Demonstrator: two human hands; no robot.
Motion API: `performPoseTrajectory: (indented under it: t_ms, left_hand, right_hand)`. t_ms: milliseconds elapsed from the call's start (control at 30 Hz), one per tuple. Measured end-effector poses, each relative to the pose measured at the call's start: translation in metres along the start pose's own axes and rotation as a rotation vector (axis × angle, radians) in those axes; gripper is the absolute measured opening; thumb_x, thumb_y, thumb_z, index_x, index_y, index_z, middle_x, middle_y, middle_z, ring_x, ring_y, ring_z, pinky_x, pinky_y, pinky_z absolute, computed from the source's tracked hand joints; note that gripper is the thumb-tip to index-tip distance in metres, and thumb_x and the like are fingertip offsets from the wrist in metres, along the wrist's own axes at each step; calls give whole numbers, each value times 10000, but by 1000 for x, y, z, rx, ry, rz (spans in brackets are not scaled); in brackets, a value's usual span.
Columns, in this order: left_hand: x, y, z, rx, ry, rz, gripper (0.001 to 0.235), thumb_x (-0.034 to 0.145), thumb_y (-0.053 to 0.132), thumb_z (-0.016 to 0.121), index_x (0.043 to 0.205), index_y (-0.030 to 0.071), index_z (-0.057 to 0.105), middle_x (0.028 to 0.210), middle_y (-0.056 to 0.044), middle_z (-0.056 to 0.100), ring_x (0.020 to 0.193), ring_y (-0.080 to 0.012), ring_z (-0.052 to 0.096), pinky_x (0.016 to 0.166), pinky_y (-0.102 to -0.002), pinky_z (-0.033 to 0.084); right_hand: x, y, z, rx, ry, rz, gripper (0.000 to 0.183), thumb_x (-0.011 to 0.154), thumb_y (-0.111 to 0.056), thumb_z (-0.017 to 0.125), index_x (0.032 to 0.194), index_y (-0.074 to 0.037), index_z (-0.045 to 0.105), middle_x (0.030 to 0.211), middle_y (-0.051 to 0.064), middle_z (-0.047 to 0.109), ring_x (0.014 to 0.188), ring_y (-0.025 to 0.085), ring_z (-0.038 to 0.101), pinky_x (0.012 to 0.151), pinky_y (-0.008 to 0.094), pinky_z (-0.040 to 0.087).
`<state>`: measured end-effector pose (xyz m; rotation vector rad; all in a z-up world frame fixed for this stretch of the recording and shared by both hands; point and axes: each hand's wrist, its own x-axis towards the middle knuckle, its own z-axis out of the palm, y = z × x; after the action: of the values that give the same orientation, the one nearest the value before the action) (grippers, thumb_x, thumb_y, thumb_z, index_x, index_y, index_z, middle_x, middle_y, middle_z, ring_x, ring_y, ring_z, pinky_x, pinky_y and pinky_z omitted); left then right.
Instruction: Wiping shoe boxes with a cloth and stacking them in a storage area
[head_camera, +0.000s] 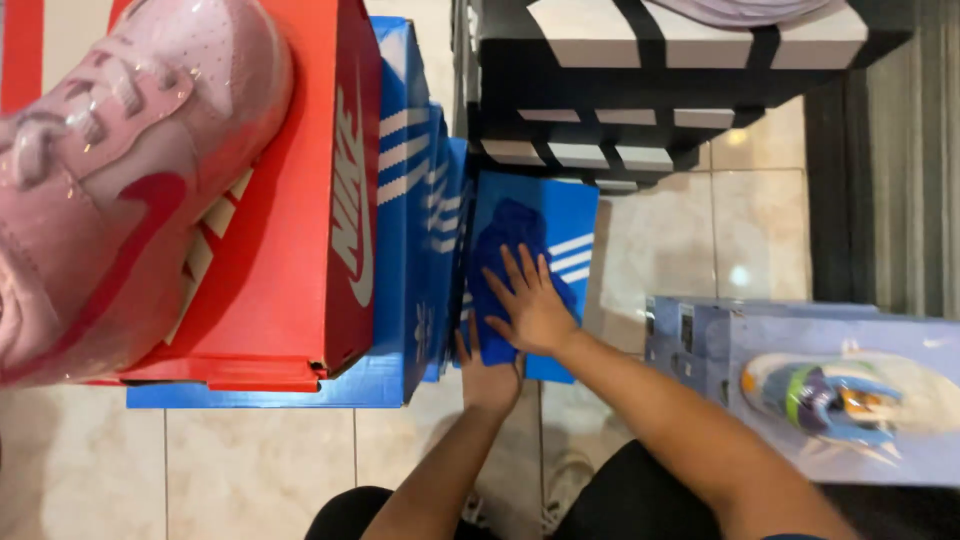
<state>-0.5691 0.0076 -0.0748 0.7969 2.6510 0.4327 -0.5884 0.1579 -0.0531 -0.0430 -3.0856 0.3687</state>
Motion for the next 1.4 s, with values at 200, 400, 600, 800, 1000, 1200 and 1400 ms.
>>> performPoseTrajectory:
  t_ms: [200,400,600,800,1000,1200,1400]
  left_hand:
    - [3,-28,28,314,262,385,813,1015,498,382,1544,-105,246,1659,-324,137,1523,-494,125,1196,-643,106]
    - [-25,-32,68,89,119,256,594,1011,532,460,1114,-26,636,1101,-320,653,1428,-626,277,1169,-733,38]
    - [-44,-14,57,322,356,328,951,927,569,333,1554,-105,92,1676,-343,-16,1553,-507,-37,1231,-612,-16]
    - [-27,-3,92,167,60,446,769,1033,475,301,1574,-68,242,1654,-221,254,1543,-375,161,1233,-565,59]
    - [-32,6,61,194,149,509,839,960,513,409,1563,-59,292,1711,-199,165,1582,-339,113,1257,-538,20]
    - [-26,11,53,180,35,495,779,1004,465,330,1591,-34,212,1704,-175,169,1596,-305,62,1261,-527,-7]
    - [-24,8,82,133,-234,422,692,1038,458,318,1567,12,301,1639,-170,293,1539,-383,150,1222,-579,17]
  right_hand:
    - [48,106,-6,-162,56,-50,733,863,-496,624,1486,-133,487,1522,209,441,1501,433,259,1221,589,162]
    - [26,16,0,72,-35,-334,709,805,-414,701,1413,-81,552,1516,269,405,1388,510,344,1092,684,285]
    - [40,80,-22,-64,-54,-44,759,800,-435,698,1456,-108,502,1546,206,406,1453,495,295,1163,644,239]
    - [50,-11,-9,-204,-377,-178,624,813,-553,621,1274,-135,670,1485,219,460,1479,469,237,1197,666,118]
    - [69,0,13,-336,-511,-414,505,840,-555,544,763,-123,795,769,111,750,601,341,653,583,456,508]
    - [141,33,108,-894,-783,-86,617,1012,-348,437,1562,-72,381,1645,198,315,1481,493,276,1151,746,132]
    - [22,-95,106,-517,-1102,-350,720,774,-601,361,1291,-229,696,1343,-61,675,1356,199,553,1111,586,368]
